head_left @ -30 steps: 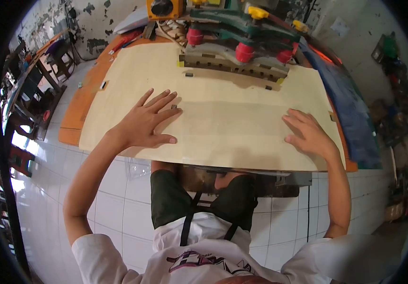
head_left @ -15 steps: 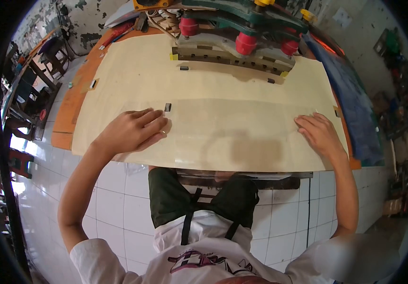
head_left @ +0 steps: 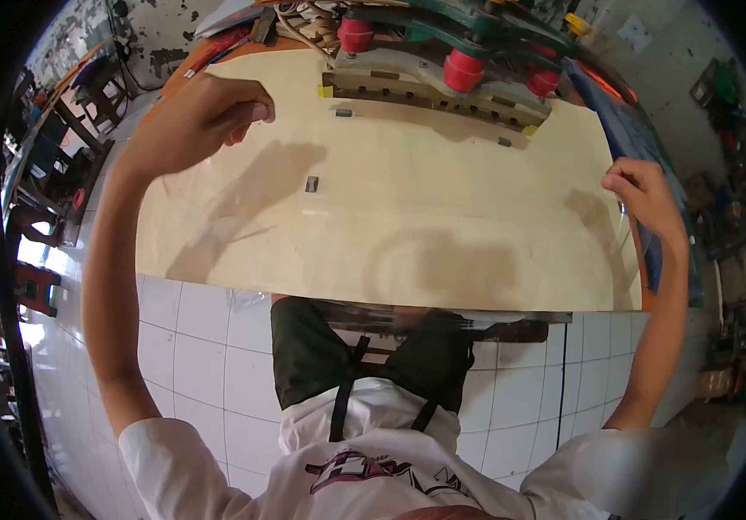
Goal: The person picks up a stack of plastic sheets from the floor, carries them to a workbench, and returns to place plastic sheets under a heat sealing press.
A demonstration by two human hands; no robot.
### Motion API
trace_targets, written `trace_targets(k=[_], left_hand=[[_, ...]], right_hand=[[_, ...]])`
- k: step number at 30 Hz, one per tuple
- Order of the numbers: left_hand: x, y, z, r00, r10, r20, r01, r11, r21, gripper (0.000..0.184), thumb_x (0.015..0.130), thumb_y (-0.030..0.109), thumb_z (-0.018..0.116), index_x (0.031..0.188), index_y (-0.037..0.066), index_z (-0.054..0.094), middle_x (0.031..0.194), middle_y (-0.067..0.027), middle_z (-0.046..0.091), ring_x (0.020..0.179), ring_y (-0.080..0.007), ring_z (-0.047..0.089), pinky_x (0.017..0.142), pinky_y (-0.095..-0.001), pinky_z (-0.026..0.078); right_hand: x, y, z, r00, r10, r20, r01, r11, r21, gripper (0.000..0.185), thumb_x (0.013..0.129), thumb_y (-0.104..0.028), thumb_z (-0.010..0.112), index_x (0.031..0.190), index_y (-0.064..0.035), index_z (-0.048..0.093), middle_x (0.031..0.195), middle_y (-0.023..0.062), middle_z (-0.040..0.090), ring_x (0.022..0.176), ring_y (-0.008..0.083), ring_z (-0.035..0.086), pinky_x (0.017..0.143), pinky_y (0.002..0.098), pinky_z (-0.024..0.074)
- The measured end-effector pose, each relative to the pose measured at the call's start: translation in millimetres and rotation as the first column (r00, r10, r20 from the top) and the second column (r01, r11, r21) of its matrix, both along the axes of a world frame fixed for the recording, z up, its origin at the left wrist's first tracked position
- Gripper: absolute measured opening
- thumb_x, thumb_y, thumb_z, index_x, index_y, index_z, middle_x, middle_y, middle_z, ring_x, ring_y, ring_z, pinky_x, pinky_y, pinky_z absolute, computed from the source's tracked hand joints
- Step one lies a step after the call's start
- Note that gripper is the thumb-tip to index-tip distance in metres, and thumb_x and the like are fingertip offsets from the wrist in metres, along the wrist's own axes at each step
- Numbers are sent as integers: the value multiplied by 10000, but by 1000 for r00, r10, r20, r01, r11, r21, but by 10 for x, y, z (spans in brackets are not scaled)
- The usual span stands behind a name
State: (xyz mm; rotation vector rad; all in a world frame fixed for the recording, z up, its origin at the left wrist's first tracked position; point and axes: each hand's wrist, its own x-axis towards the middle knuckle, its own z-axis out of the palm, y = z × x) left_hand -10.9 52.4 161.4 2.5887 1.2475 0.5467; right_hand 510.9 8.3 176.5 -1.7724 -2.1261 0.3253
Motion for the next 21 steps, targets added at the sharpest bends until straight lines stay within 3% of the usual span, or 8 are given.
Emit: trace_targets(k=[6,9,11,13,15,17,19,21], left_hand=[[54,819,-522,987,-70,-144,38,977,-210,241,984,221,547,946,18,670,715,-83,631,656,-180,612,619,-334,486],[115,1006,-785,967,-33,-251,56,995,87,206,959,223,605,964,32,681,737,-88,648,713,-250,638,702,-387,487],[266,876,-829,902,176,-394,-80,965,248,231,920,286,646,987,72,702,943,-103,680,917,-296,655,885,-447,469],[346,674,-922,888,244,-389,-44,888,457,223,902,280,659,1012,90,693,1115,-115,642,1054,-299,615,980,-463,431],[543,459,-926,989,81,-121,20,748,663,244,893,274,664,1063,100,674,1185,-127,611,1130,-306,579,1005,-470,434],[838,91,-894,989,-145,-25,143,907,397,331,896,209,649,1199,76,649,1268,-148,594,1179,-337,553,1059,-480,406],[1135,-143,-1038,965,-260,-34,257,910,326,398,923,312,615,1204,31,618,1319,-159,572,1231,-338,535,1067,-499,406],[1280,-308,-1146,959,-282,-26,278,919,279,434,939,325,590,1245,18,591,1363,-182,536,1270,-356,505,1086,-512,381]], right_hand=[[247,613,-589,993,103,-53,-112,970,-217,222,833,-199,753,794,12,698,640,6,585,621,71,492,571,276,406],[50,645,-670,991,118,69,-106,982,-153,203,806,-185,763,790,7,700,622,45,599,605,107,538,593,285,426],[-93,566,-622,943,9,333,13,998,-65,219,807,-187,761,871,14,701,754,101,668,704,190,632,650,315,476],[-91,480,-709,896,-19,443,-45,990,135,259,805,-218,752,934,2,707,869,126,685,831,252,645,738,355,495],[-199,365,-779,842,-75,534,-127,935,331,309,804,-250,743,996,-11,713,983,151,701,957,315,657,827,394,514],[-600,174,-857,991,76,107,-105,949,297,345,834,-261,707,1071,-10,692,1126,159,666,1092,332,608,940,418,483],[-1034,-4,-997,971,238,-37,-223,946,237,425,853,-309,698,1140,2,662,1195,190,636,1148,368,583,994,438,458],[-1285,-92,-1280,921,371,120,-389,860,329,525,879,-334,676,1266,10,585,1324,232,551,1251,399,511,1074,461,395]])
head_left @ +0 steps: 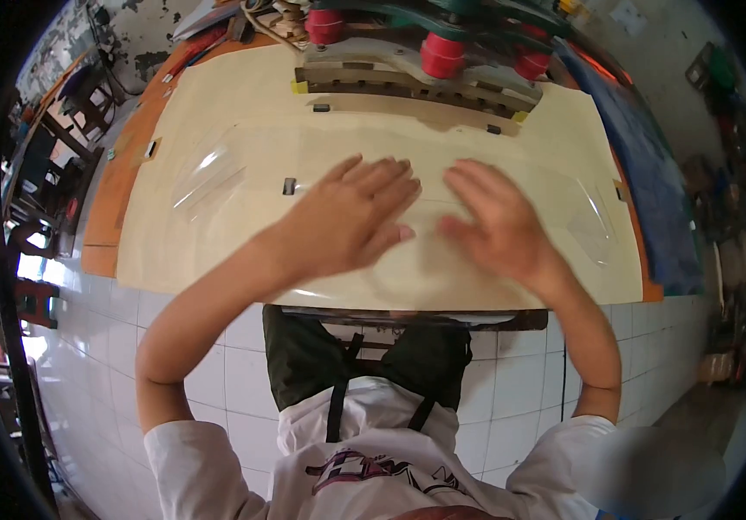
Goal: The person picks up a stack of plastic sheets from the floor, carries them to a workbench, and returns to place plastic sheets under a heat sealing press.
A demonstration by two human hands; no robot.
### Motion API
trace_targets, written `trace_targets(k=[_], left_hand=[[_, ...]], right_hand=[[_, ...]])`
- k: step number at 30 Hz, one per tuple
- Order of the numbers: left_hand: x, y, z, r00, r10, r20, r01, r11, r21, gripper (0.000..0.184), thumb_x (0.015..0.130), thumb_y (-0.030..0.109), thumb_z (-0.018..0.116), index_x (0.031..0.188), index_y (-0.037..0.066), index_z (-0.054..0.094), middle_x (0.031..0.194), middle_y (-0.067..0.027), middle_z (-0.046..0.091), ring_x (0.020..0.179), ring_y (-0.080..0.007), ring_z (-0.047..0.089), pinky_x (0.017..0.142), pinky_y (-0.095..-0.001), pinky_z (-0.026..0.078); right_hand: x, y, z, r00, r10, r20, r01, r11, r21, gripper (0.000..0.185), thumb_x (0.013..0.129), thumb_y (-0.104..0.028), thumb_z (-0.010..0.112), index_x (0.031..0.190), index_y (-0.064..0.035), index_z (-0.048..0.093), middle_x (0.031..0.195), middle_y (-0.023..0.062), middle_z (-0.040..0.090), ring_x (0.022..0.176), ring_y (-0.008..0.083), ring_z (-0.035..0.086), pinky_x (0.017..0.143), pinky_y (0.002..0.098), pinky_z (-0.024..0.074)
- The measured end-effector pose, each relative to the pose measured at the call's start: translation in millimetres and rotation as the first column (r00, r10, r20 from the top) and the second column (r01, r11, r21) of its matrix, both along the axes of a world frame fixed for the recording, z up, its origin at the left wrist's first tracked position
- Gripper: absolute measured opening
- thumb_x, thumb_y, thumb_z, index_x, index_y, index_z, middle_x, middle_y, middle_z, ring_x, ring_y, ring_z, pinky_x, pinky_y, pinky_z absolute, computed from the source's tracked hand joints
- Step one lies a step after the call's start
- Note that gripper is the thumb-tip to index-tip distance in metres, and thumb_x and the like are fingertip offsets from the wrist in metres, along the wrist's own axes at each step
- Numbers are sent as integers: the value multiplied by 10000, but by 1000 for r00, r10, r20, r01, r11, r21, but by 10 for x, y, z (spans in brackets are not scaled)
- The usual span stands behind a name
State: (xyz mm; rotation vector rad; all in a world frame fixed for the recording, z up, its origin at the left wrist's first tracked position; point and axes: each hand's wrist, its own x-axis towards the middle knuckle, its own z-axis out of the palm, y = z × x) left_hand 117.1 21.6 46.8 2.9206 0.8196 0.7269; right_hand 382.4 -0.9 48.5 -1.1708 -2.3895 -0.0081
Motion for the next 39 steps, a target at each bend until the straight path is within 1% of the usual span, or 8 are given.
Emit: trace_targets(k=[2,5,11,22,30,32,34,39], left_hand=[[64,-117,-50,1000,-27,-4,27,999,-45,471,955,339,564,1287,5,565,1407,-205,500,1309,-373,474,1105,-525,357],[55,-234,-103,979,90,-185,-115,985,-126,577,1003,371,465,1473,44,393,1542,-237,330,1451,-399,286,1172,-563,212],[77,-306,-169,971,127,-202,-156,978,-136,606,1001,409,451,1494,64,380,1578,-230,270,1472,-402,235,1179,-578,148],[56,-293,-164,966,126,-224,-161,976,-148,629,988,445,454,1498,84,382,1591,-228,251,1473,-402,239,1171,-602,131],[55,-296,-164,965,140,-222,-174,975,-142,625,993,446,450,1498,85,380,1580,-232,271,1474,-398,237,1169,-604,130],[71,-301,-190,970,140,-199,-170,976,-138,622,998,450,449,1495,82,383,1576,-235,277,1471,-398,244,1169,-605,130],[118,-303,-191,970,156,-185,-182,974,-132,632,984,440,491,1493,80,385,1571,-236,283,1466,-395,260,1162,-611,155],[336,-411,-114,989,146,-29,-148,987,-63,677,918,429,601,1444,31,443,1544,-229,332,1437,-381,325,1146,-605,221]], right_hand=[[-285,-181,59,992,4,128,3,999,-51,610,915,-334,633,1374,36,476,1423,261,453,1347,408,414,1132,502,314],[-404,-272,-121,988,11,155,-7,1000,-27,616,944,-309,595,1404,62,421,1458,258,415,1386,402,364,1153,536,259],[-313,-369,-223,990,-6,139,16,997,-70,643,975,-374,539,1410,82,409,1481,269,390,1401,409,347,1161,537,242],[90,-662,-129,951,-193,240,230,964,-136,711,974,-467,517,1435,60,396,1521,276,334,1417,434,328,1143,574,251],[273,-774,-67,827,-500,256,529,846,-56,740,972,-467,527,1446,80,370,1477,316,385,1390,460,361,1149,593,202],[216,-725,-2,860,-464,211,487,870,-71,729,972,-453,532,1455,68,366,1497,308,362,1398,468,341,1150,598,202],[139,-630,37,951,-272,149,295,943,-157,716,971,-438,541,1462,53,366,1519,286,343,1406,469,326,1154,597,201],[12,-546,-80,958,-199,206,241,948,-208,714,969,-427,549,1473,40,357,1542,261,324,1425,456,301,1159,594,196]])
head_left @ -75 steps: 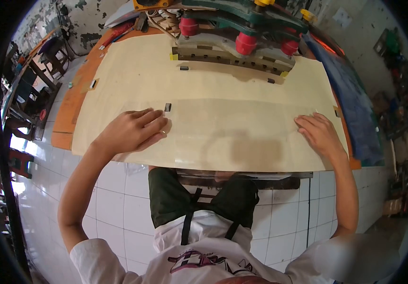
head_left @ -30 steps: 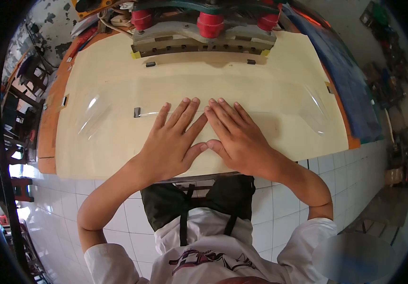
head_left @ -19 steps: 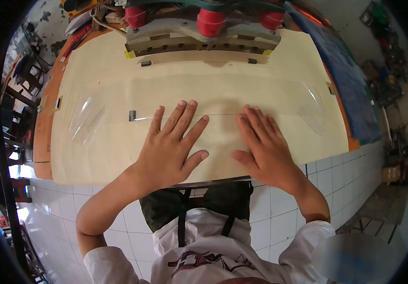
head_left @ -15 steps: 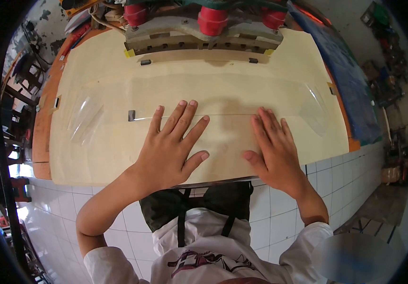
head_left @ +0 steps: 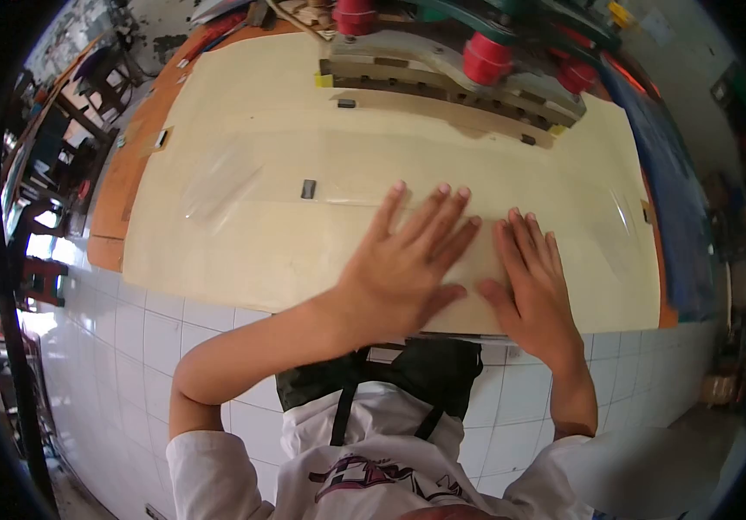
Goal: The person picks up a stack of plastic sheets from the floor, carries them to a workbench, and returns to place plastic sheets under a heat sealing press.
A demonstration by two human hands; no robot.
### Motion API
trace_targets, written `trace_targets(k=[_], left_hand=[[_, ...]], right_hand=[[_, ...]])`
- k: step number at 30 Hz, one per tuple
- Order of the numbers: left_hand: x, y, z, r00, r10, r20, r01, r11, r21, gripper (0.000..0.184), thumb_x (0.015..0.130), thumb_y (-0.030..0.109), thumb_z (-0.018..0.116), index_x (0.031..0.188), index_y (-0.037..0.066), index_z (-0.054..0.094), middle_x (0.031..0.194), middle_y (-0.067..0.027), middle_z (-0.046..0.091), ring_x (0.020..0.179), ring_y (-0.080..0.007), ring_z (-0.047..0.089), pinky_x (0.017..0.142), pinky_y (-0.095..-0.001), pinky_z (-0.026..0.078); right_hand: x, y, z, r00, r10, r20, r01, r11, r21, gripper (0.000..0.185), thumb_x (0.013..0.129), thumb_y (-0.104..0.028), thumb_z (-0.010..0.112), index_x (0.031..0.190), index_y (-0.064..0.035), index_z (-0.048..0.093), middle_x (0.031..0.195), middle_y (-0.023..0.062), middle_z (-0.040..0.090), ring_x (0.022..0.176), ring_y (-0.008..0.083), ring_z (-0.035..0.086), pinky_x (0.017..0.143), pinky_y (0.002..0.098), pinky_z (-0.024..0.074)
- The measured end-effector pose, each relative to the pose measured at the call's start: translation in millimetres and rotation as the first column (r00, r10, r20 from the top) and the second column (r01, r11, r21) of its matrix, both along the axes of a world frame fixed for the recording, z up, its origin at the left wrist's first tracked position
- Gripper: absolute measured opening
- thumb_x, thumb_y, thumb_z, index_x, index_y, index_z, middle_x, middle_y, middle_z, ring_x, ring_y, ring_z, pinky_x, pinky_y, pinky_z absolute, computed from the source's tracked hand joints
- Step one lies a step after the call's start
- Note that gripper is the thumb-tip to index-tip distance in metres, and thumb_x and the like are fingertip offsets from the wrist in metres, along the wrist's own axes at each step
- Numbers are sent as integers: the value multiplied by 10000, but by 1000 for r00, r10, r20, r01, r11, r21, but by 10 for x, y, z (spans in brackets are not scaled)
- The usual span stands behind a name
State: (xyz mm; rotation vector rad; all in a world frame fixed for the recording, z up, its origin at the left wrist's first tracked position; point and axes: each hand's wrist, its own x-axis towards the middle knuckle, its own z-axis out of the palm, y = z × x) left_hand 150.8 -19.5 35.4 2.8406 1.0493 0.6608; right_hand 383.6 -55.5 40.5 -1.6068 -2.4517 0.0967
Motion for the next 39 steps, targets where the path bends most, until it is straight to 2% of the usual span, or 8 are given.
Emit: trace_targets(k=[17,18,19,22,25,27,31,39], left_hand=[[-463,-297,4,924,374,-77,-381,918,-110,713,943,480,549,1429,-28,430,1473,-252,404,1398,-403,346,1162,-566,197],[-437,-286,69,949,313,31,-314,949,37,555,917,369,635,1302,-20,542,1286,-226,563,1202,-376,535,1051,-528,377],[-397,-308,74,950,310,41,-312,949,43,555,917,369,635,1302,-20,542,1286,-226,563,1202,-376,535,1051,-528,377],[-175,-495,116,864,-221,452,295,950,-99,258,844,192,727,1007,22,621,943,-107,646,816,-279,628,716,-407,488],[375,-789,156,637,-532,558,681,727,-83,213,816,163,725,934,19,622,851,-100,620,748,-251,624,650,-344,479],[794,-950,369,247,-654,715,777,574,257,214,812,161,706,917,-3,617,847,-130,607,729,-266,623,656,-327,488],[1277,-1204,632,-36,-590,807,881,362,304,213,813,162,703,911,-5,613,840,-133,603,724,-268,618,654,-330,484],[1477,-1352,674,-137,-459,878,945,204,255,212,815,164,699,898,-8,606,825,-137,594,715,-272,607,650,-336,478]], right_hand=[[26,-29,-116,997,-72,-8,72,996,43,755,968,-491,522,1501,8,331,1577,227,288,1469,407,252,1176,585,151],[13,-30,-108,997,-71,-11,72,997,39,752,966,-493,524,1496,10,343,1570,230,301,1465,408,260,1174,585,154],[8,-27,-96,998,-68,-10,68,997,35,749,965,-495,525,1490,11,354,1562,234,313,1461,409,268,1173,585,157],[21,-29,-103,998,-58,-34,60,997,58,735,964,-488,529,1476,18,379,1549,241,336,1455,408,282,1168,588,165],[38,-37,-130,999,-38,-28,40,996,82,732,963,-485,535,1466,27,392,1547,241,338,1454,407,286,1166,590,170],[39,-37,-135,999,-38,-26,40,995,91,734,962,-485,540,1464,30,392,1548,242,337,1453,410,288,1165,591,173],[42,-41,-156,998,-34,-57,39,995,89,740,956,-487,556,1457,35,398,1548,245,334,1450,417,288,1164,593,174],[28,-48,-144,998,-34,-53,38,996,80,749,949,-496,565,1459,27,399,1553,244,327,1454,416,279,1173,575,164]])
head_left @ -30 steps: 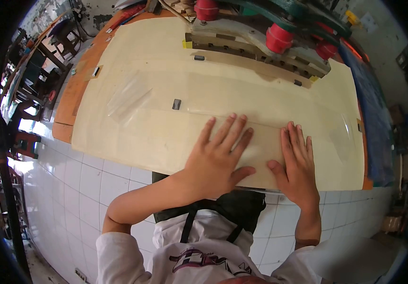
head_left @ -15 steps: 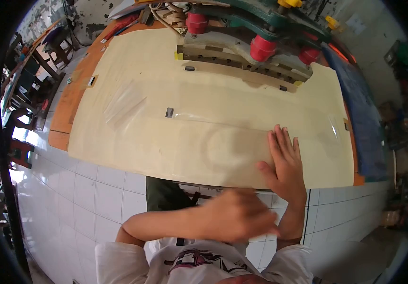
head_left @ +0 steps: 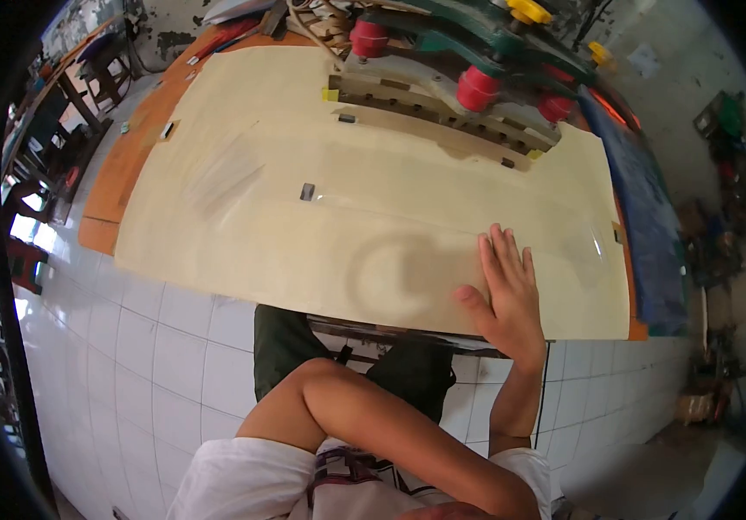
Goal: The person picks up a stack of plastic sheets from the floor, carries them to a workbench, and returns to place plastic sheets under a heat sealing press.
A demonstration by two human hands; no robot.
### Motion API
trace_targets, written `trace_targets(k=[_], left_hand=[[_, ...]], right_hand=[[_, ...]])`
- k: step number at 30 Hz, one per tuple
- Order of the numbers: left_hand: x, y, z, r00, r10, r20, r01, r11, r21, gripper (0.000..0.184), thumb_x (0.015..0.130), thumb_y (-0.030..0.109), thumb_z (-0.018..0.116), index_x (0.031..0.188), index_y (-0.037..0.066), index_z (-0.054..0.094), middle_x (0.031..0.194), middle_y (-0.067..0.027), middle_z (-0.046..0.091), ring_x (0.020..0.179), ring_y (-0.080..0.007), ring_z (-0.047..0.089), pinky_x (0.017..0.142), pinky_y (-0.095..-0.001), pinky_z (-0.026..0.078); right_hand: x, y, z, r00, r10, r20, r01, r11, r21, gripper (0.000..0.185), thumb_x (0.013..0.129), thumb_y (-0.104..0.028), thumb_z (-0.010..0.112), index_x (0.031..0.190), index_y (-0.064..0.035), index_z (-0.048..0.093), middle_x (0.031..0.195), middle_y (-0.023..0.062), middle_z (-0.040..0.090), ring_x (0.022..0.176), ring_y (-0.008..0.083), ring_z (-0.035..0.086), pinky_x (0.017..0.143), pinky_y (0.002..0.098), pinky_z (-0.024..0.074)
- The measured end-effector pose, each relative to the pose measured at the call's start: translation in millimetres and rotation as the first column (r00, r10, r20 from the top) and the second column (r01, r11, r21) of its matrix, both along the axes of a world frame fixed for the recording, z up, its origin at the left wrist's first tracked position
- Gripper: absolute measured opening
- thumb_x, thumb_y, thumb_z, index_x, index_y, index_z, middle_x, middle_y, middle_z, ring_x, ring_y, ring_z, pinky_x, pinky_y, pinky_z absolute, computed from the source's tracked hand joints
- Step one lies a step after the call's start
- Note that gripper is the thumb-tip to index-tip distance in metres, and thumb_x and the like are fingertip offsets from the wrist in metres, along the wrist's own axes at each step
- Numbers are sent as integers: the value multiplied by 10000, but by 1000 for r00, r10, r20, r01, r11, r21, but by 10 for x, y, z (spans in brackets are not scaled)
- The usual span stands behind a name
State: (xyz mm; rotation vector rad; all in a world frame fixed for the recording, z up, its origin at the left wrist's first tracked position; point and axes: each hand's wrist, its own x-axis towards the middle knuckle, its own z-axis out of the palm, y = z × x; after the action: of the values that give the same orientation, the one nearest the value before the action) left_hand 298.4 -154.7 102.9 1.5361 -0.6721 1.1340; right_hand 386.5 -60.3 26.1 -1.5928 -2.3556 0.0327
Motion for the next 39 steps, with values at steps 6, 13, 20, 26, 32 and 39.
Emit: trace_targets(k=[6,13,20,26,32,39], left_hand=[[-33,-10,7,999,-46,-2,46,998,-42,212,817,166,696,888,-10,601,815,-141,588,709,-275,599,647,-341,473],[-77,10,-1,996,-94,10,95,993,-74,213,819,168,692,876,-13,595,802,-145,580,701,-279,590,643,-346,467],[-110,41,-24,992,-130,11,130,986,-104,215,821,170,688,865,-16,588,790,-150,573,693,-282,581,640,-351,462],[-95,57,-22,988,-154,8,153,981,-118,218,823,171,685,855,-18,583,779,-153,566,687,-286,573,636,-356,457],[-84,71,-22,984,-177,11,177,976,-129,221,824,173,682,845,-21,578,769,-157,560,680,-289,566,633,-361,452],[-61,60,-11,978,-208,11,208,969,-136,226,826,175,678,834,-24,571,756,-161,552,673,-293,556,630,-366,446]], right_hand=[[-31,8,7,1000,-13,9,13,1000,-14,737,952,-486,567,1458,23,404,1553,241,331,1456,414,278,1180,561,156],[-44,8,9,1000,-22,22,23,1000,-9,728,966,-493,539,1463,21,401,1552,240,333,1455,411,282,1182,552,155],[-35,23,-5,1000,-16,10,17,1000,-11,744,969,-521,515,1455,32,410,1547,245,339,1448,422,290,1179,552,158],[-29,31,-18,1000,-8,17,8,1000,0,746,969,-524,513,1454,34,411,1544,252,341,1442,433,297,1171,571,165],[-37,32,-2,1000,-9,20,9,1000,-11,741,969,-517,517,1454,33,410,1544,255,340,1441,442,295,1166,582,171],[-29,33,-7,1000,-7,26,7,1000,-8,727,972,-498,523,1458,31,407,1543,257,340,1443,442,290,1165,582,170]])
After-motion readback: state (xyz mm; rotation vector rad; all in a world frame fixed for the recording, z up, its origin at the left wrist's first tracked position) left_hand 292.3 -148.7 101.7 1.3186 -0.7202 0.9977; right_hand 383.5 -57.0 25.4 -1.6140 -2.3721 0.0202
